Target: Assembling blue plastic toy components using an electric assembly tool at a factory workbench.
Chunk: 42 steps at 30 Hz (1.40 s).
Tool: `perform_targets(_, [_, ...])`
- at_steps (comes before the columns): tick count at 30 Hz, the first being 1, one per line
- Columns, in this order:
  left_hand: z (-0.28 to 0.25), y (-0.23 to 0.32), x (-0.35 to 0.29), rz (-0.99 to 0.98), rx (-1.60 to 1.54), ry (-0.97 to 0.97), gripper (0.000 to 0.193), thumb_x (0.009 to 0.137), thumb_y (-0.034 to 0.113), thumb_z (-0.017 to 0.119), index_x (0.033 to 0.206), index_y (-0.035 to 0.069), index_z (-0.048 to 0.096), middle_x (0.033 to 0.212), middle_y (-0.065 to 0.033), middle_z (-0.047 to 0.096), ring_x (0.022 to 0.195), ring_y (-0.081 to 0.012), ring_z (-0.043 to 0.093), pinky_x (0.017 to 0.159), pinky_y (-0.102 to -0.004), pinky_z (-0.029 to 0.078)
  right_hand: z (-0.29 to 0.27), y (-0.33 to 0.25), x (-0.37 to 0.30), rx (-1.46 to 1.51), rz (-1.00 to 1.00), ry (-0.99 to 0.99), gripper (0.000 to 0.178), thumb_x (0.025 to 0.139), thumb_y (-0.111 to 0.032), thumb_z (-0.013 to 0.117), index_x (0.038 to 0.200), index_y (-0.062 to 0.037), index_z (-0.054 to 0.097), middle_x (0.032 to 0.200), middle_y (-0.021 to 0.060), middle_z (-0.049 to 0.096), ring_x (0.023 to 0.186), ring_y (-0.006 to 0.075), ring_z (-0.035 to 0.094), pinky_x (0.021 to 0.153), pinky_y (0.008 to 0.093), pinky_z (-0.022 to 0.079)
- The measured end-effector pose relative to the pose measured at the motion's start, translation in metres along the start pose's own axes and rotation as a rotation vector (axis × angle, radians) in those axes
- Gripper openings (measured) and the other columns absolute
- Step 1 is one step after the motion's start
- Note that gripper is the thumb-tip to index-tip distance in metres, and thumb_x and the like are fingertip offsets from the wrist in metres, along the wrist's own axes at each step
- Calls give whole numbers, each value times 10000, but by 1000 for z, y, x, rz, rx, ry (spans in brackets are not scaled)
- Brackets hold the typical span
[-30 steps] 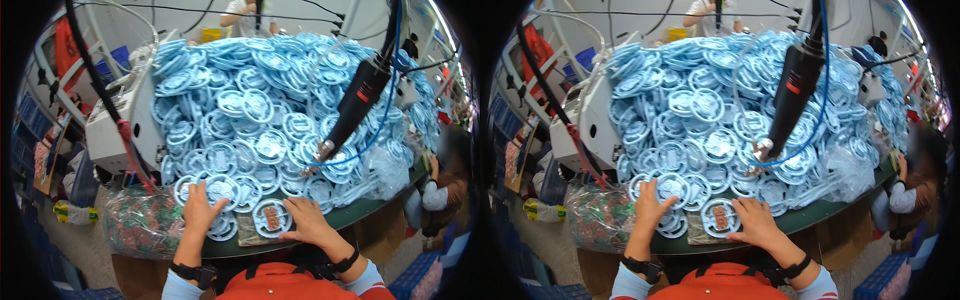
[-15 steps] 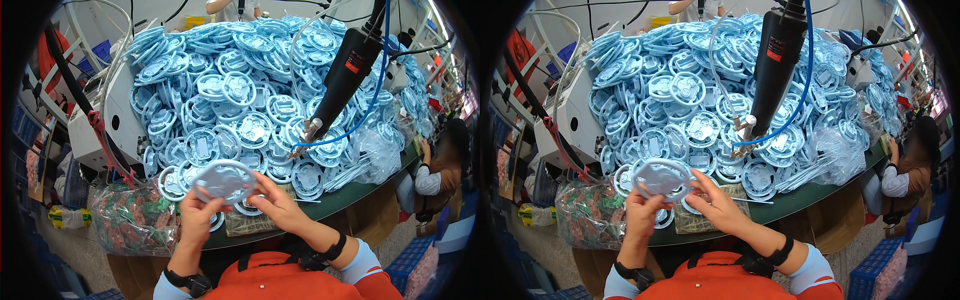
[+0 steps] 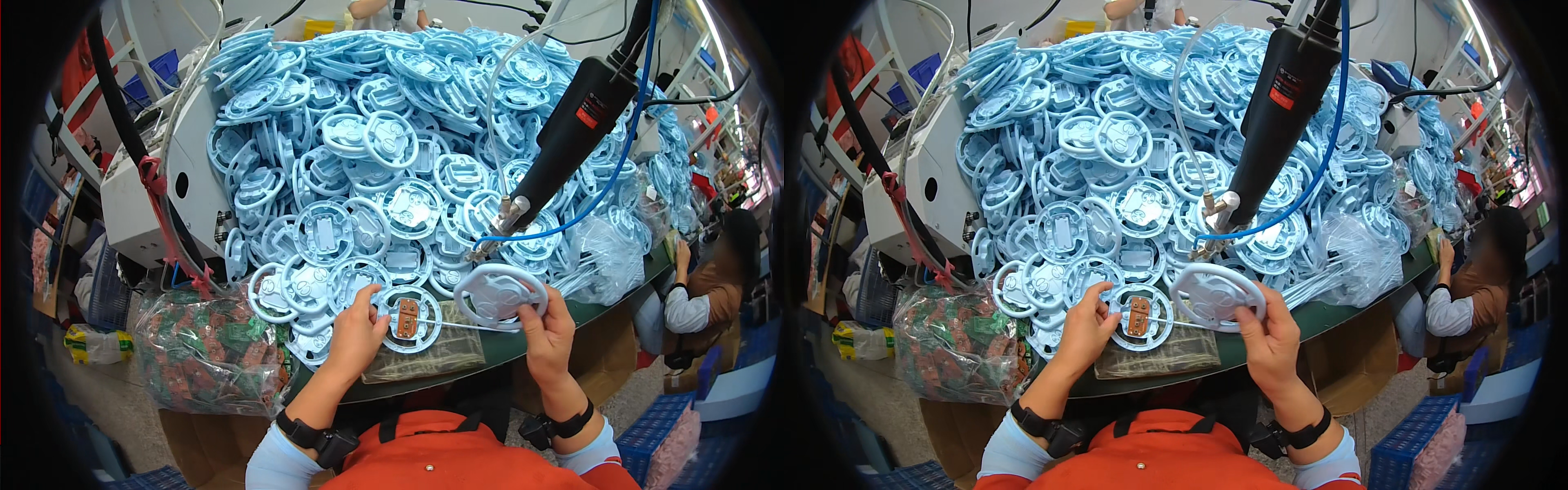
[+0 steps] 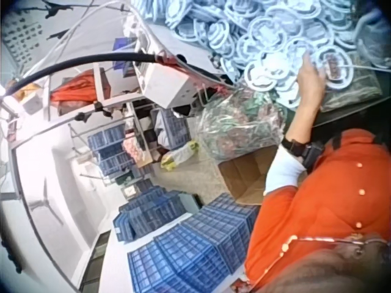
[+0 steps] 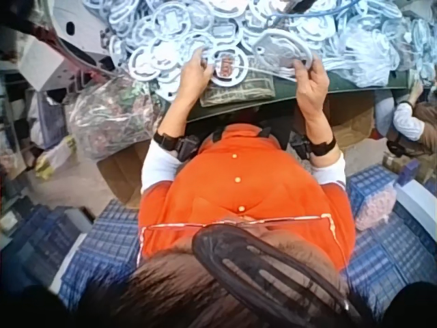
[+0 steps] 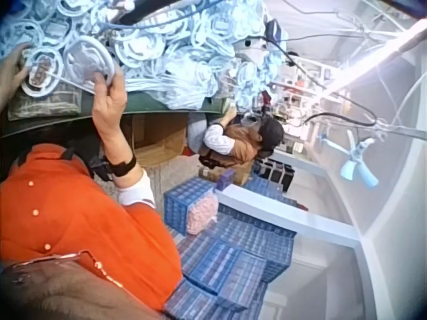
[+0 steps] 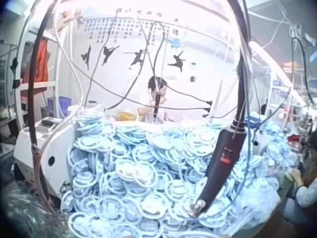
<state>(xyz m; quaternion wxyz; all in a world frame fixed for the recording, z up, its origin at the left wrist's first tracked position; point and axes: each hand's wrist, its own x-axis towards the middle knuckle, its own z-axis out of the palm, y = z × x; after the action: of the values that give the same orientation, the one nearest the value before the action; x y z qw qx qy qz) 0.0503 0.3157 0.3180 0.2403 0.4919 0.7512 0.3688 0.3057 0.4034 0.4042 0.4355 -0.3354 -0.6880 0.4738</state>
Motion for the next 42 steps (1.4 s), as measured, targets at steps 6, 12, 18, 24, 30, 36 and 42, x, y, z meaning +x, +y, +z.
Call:
perform_targets(6, [-20,-1,-45,881,67,241,353,816,-70,638,1153,27,591,903,-145,614,723,-316,635,647,-350,533,-22,6,-6,-79,-97,198,325,999,-63,560,1315,10,560,1192,72,628,1046,123,576,946,270,448])
perform_targets(12, [-12,-5,-73,149,-236,97,279,862,-64,627,1129,0,580,944,-124,639,838,-236,692,634,-318,559,-10,-7,0,-4,-125,232,270,993,-62,570,1253,13,574,1111,66,643,982,97,580,880,240,457])
perform_targets(18, [-14,-6,-49,-410,-766,-277,308,913,-3,641,1204,-37,544,894,-53,623,748,-133,692,604,-227,574,8,13,22,138,352,-94,194,952,-75,633,1125,11,627,877,-4,649,749,36,570,649,194,449])
perform_targets(24, [-16,-11,-49,-433,-759,-345,470,938,37,627,1365,-58,457,787,-67,626,629,-144,670,528,-238,552,15,45,24,28,491,-292,195,931,-104,661,1091,8,660,853,0,671,712,39,571,610,201,438])
perform_targets(30, [-17,-12,-49,-435,-775,-351,456,1001,120,547,1401,-61,423,783,-71,637,624,-145,677,521,-236,548,20,52,49,1,500,-438,231,915,-131,676,1113,-12,684,847,16,681,771,41,591,652,203,457])
perform_targets(36, [-16,-13,-49,-424,-802,-343,410,1007,124,537,1369,-54,469,775,-74,653,620,-142,678,523,-234,548,30,47,59,-62,423,-504,164,890,-128,704,995,-6,673,870,39,687,829,65,602,709,234,481])
perform_targets(42, [-17,-10,-48,-431,-796,-332,388,1004,126,546,1348,-49,501,765,-71,659,612,-135,676,524,-231,548,48,57,55,-20,477,-561,222,896,-152,694,1059,-1,692,900,42,702,814,76,624,720,234,497])
